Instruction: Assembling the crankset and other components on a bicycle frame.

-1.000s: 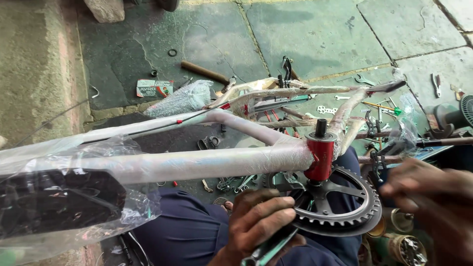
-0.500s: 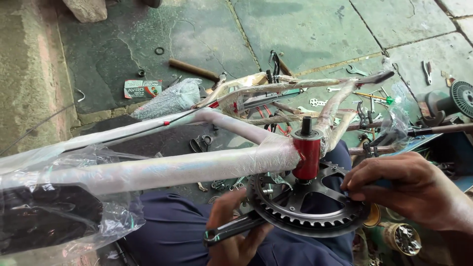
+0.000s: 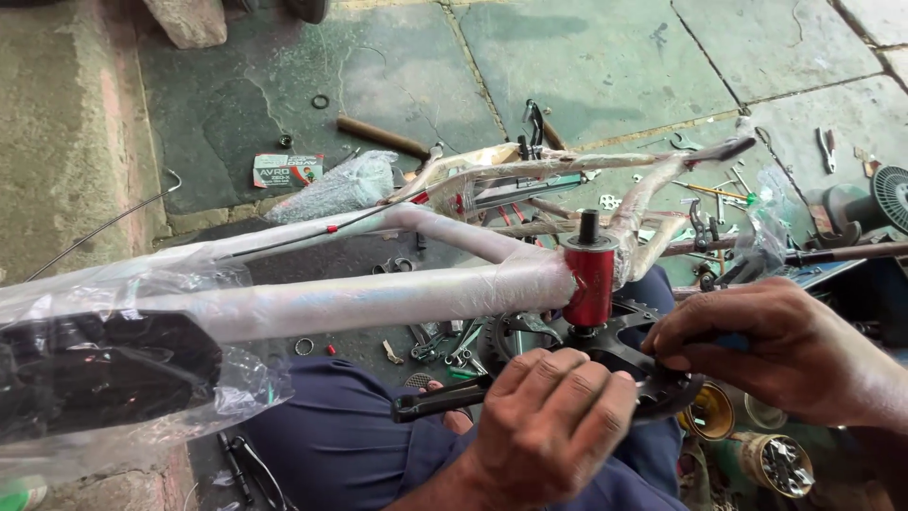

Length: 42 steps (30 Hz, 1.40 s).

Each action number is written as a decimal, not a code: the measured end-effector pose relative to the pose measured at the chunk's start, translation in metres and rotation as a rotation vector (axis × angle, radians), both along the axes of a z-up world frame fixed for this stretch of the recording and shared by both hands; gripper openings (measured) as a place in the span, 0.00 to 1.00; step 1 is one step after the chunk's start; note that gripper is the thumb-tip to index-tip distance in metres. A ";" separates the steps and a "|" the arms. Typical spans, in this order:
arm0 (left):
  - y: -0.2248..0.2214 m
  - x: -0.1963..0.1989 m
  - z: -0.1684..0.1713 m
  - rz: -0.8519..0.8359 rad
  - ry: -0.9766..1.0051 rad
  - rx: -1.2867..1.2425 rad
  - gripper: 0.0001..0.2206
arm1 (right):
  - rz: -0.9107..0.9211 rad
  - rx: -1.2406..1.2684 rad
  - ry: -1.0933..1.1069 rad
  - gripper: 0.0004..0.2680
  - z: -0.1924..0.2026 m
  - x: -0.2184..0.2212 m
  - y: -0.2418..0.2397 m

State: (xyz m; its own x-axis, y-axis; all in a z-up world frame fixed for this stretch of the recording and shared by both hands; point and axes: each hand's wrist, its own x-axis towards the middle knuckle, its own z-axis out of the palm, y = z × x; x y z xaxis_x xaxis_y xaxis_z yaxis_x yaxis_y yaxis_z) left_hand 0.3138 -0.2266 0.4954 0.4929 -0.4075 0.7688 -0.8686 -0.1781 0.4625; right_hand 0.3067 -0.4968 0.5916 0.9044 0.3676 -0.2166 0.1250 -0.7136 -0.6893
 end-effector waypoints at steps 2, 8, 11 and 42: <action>0.000 -0.001 -0.002 -0.017 0.031 -0.021 0.10 | -0.002 -0.013 0.013 0.07 0.001 0.000 0.001; 0.003 0.000 0.003 -0.048 0.068 -0.059 0.10 | 0.047 -0.084 0.087 0.07 0.006 0.011 0.003; 0.003 -0.001 0.004 -0.053 0.075 -0.066 0.11 | 0.095 -0.151 0.082 0.07 0.009 0.013 0.003; 0.000 -0.005 -0.006 -0.020 0.097 -0.149 0.07 | 0.257 -0.403 0.339 0.09 0.011 0.035 0.013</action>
